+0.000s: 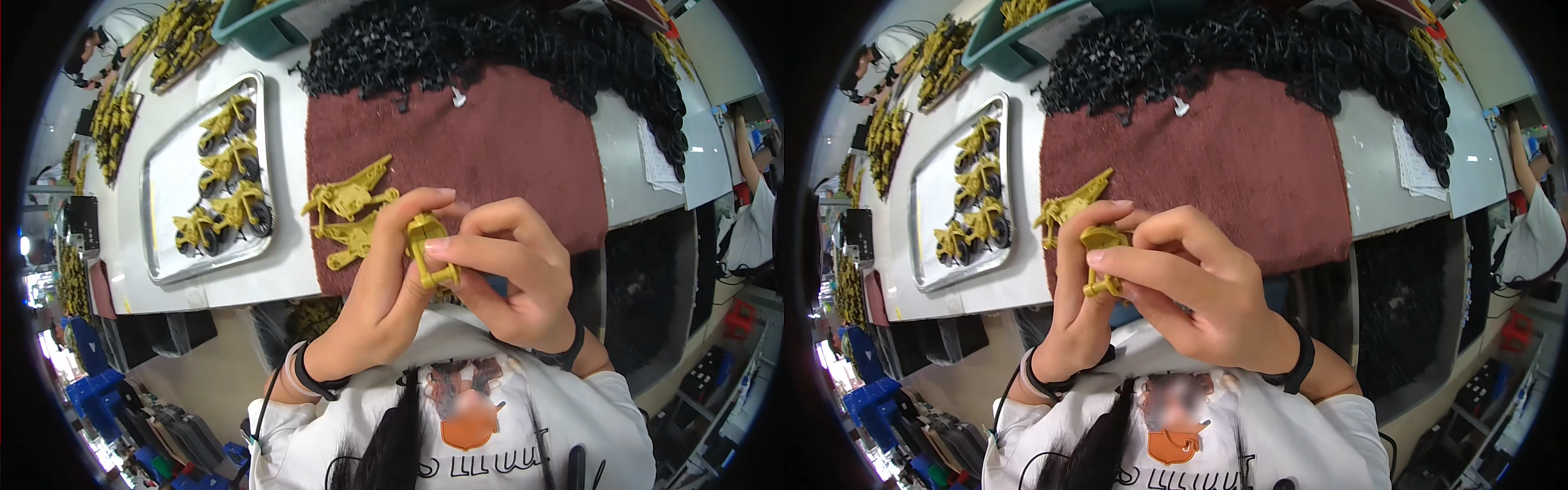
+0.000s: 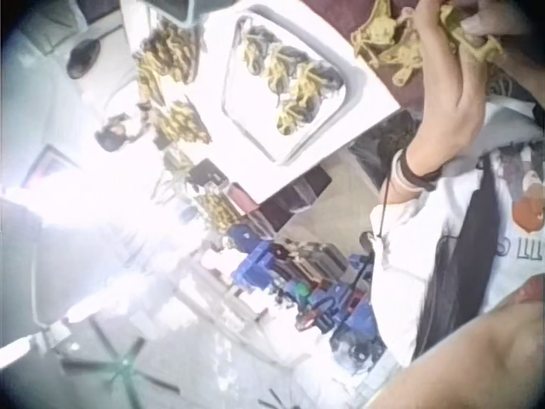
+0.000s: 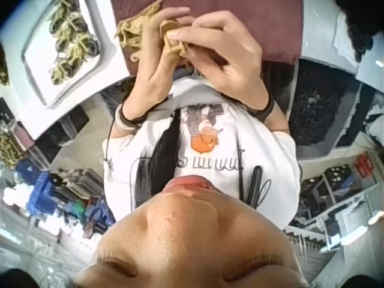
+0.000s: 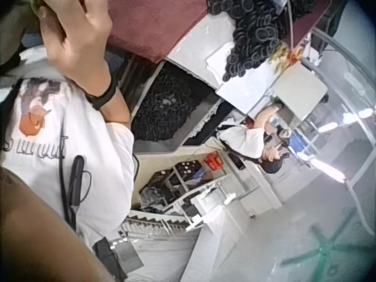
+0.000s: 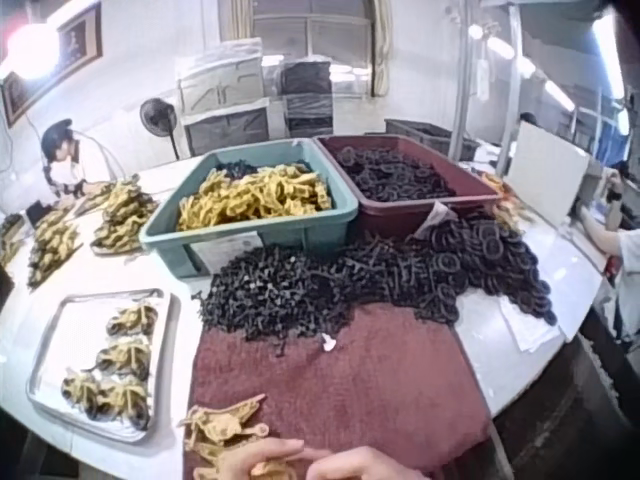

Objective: Assemble small plastic motorcycle toy components in a manufacturing or assembly setting.

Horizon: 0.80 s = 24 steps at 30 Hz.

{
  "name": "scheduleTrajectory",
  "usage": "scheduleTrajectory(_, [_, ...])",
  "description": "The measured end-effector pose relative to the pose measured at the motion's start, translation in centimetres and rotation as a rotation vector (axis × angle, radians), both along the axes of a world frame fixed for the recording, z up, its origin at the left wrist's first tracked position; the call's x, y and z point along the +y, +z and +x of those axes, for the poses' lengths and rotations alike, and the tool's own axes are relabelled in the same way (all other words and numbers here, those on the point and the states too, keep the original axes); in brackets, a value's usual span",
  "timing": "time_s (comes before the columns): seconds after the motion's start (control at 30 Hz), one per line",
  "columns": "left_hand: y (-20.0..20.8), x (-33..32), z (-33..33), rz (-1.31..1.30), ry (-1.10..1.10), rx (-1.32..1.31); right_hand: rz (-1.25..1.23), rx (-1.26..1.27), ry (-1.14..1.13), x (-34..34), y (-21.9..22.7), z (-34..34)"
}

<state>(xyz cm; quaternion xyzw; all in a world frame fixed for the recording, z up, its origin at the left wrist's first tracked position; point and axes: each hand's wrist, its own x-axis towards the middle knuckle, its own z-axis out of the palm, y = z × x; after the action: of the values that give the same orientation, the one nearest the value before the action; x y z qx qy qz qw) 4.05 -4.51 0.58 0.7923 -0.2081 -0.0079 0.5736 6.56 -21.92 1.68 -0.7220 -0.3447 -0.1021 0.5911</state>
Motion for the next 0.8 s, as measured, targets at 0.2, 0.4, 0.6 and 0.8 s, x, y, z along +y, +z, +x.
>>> scheduleTrajectory(0.2, [-0.6,-0.1,-1.8,-0.195,-0.209,0.199,-0.092,0.116,0.086,-1.5,1.0,-0.9])
scheduleTrajectory(0.4, [-2.2,-0.1,-3.0,-0.605,-0.219,0.486,-0.183,0.127,0.091,-1.0,0.6,-1.8])
scheduleTrajectory(0.6, [-1.4,-0.4,-3.7,-0.504,-0.071,0.774,-0.229,0.158,0.134,-1.1,0.2,-1.8])
scheduleTrajectory(0.8, [-1.2,0.0,-3.8,-0.341,0.022,0.550,-0.209,0.303,0.206,-0.9,0.1,-2.2])
